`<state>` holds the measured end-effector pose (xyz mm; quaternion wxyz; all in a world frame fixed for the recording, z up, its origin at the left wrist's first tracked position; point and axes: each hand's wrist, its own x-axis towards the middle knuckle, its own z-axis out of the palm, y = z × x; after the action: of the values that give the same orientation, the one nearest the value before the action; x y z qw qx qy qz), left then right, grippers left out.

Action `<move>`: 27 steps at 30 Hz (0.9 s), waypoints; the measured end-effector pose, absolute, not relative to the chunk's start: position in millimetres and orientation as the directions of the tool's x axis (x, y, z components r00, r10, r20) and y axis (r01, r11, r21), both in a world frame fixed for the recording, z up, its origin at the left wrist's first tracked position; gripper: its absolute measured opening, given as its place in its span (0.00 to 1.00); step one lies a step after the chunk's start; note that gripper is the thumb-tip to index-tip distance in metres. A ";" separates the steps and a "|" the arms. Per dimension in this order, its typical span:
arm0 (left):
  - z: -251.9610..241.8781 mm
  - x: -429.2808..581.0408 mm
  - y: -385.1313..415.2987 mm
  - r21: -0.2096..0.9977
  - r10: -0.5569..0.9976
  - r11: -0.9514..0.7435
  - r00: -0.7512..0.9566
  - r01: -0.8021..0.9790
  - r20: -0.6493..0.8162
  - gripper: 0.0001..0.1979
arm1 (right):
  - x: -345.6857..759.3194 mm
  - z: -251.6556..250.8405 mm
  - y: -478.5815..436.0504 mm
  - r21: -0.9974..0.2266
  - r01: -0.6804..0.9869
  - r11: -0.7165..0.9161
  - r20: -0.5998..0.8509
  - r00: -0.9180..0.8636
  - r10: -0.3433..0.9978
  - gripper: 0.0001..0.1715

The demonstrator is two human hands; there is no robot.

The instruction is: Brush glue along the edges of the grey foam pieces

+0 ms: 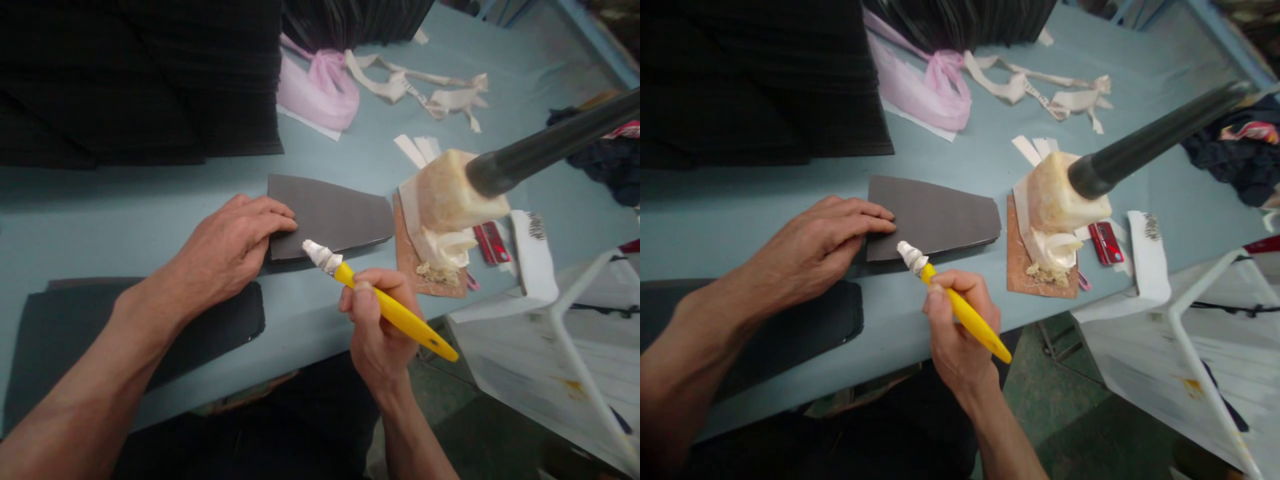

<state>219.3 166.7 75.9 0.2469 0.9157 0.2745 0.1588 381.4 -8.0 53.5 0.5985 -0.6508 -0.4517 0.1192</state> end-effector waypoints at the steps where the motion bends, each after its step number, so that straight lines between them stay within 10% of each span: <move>1: 75.2 219.0 167.3 0.544 0.585 -0.724 0.795 0.423 0.160 0.25 | 384.1 54.6 -10.9 -0.852 0.509 0.125 0.418 0.516 0.747 0.05; 27: 73.1 213.7 168.3 0.569 0.615 -0.681 0.782 0.462 0.101 0.29 | 372.9 76.6 1.7 -0.569 0.729 0.380 0.561 0.006 0.828 0.05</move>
<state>213.7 168.3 73.1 0.2669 0.9055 0.2972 0.1433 372.9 1.7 76.6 0.4430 -0.5538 -0.7028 0.0555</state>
